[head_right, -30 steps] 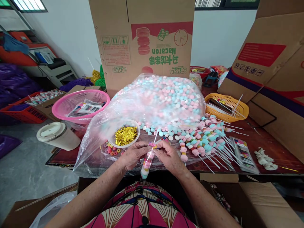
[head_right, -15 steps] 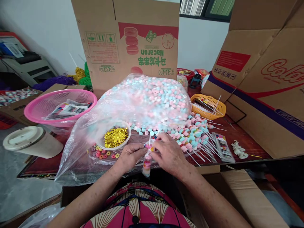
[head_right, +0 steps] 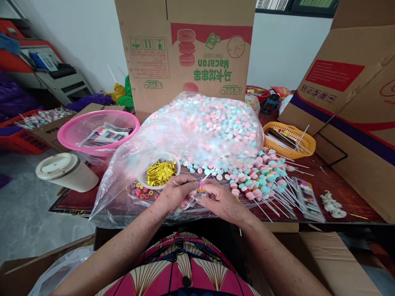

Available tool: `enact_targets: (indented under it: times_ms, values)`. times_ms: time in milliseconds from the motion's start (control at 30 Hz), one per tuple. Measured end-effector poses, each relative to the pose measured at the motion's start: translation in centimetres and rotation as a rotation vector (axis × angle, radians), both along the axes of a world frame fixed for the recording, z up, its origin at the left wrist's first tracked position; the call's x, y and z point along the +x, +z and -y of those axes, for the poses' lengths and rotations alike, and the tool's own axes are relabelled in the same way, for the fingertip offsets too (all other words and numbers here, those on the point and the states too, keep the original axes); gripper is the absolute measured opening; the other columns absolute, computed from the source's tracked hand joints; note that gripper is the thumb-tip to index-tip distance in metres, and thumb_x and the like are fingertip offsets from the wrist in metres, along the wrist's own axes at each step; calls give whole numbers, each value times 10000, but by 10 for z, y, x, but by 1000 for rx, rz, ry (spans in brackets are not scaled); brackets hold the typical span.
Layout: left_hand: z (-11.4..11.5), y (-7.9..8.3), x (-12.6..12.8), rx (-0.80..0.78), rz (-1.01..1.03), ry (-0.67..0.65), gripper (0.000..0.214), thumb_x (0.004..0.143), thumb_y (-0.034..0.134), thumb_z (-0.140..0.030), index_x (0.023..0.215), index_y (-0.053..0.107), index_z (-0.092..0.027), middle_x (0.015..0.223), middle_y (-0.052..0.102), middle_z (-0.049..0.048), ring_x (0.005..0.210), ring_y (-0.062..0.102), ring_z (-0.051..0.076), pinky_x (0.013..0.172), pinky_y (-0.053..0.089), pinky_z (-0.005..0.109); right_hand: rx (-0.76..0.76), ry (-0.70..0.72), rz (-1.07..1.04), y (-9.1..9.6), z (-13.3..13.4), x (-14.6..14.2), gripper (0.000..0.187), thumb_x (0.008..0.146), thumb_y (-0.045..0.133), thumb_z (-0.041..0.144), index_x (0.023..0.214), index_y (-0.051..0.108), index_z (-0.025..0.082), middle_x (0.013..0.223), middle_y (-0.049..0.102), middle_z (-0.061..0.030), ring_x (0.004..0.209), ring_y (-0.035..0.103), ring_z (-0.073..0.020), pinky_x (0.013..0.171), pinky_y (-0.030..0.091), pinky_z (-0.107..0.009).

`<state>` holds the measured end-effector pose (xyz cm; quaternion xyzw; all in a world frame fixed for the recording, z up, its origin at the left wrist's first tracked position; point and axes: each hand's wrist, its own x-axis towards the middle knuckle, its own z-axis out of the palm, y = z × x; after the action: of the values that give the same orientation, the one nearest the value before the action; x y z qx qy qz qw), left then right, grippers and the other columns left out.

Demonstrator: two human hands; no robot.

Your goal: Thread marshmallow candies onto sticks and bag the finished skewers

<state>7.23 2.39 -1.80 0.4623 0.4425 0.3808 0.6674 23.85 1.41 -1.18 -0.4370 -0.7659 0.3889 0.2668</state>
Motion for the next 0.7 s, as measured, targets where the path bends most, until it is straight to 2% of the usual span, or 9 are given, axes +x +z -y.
enact_targets:
  times_ms: [133, 200, 267, 333, 400, 500, 600, 700]
  values:
    - [3, -3, -4, 152, -89, -38, 174, 717, 618, -294, 630, 634, -144, 459, 481, -43, 411, 379, 57, 412, 281, 192, -158, 122, -33, -13, 2, -7, 201, 801, 572, 319, 856, 692, 168, 756, 629, -10, 711, 541, -146, 667, 438, -266]
    - [4, -10, -7, 239, -146, -79, 162, 708, 624, -260, 606, 645, -137, 514, 526, -24, 499, 433, 75, 477, 332, 196, -263, 223, -40, -22, 3, -10, 214, 808, 557, 318, 863, 695, 164, 717, 630, 6, 669, 536, -134, 646, 438, -253]
    - [4, -18, -11, 246, -176, -125, 171, 701, 643, -263, 591, 643, -132, 547, 549, -16, 529, 449, 78, 495, 343, 194, -311, 284, -30, -29, 5, -12, 231, 833, 523, 324, 857, 693, 169, 744, 645, 6, 681, 540, -134, 667, 444, -257]
    - [4, -25, -16, 116, -148, -170, 219, 712, 655, -337, 637, 643, -132, 508, 523, -30, 455, 412, 61, 437, 304, 186, -273, 238, -8, -33, 7, -12, 263, 859, 488, 339, 844, 689, 170, 803, 659, -11, 735, 549, -151, 716, 447, -281]
    - [3, -28, -20, -84, -40, -201, 321, 709, 659, -450, 745, 645, -131, 487, 508, -41, 383, 382, 49, 383, 266, 181, -195, 115, -17, -34, 7, -11, 277, 863, 492, 368, 847, 683, 168, 866, 660, -35, 803, 555, -174, 768, 443, -309]
    - [2, -25, -25, -290, 163, -223, 472, 651, 692, -542, 854, 629, -121, 579, 594, -1, 415, 491, 77, 399, 353, 194, -194, 27, -100, -31, 5, -6, 279, 845, 522, 408, 854, 686, 182, 887, 654, -43, 842, 564, -187, 791, 443, -318]
    - [3, -17, -26, -348, 203, -242, 450, 596, 765, -466, 827, 633, -103, 611, 627, 26, 425, 524, 86, 414, 391, 206, -292, -11, -151, -26, 3, -2, 292, 790, 581, 452, 761, 688, 183, 754, 636, -27, 736, 561, -178, 698, 457, -308]
    - [5, -12, -22, -319, 156, -192, 382, 610, 766, -387, 821, 647, -92, 579, 616, 24, 387, 497, 76, 378, 358, 196, -333, -104, -230, -24, 3, 1, 282, 730, 651, 454, 745, 687, 175, 759, 630, -27, 723, 550, -170, 682, 450, -305]
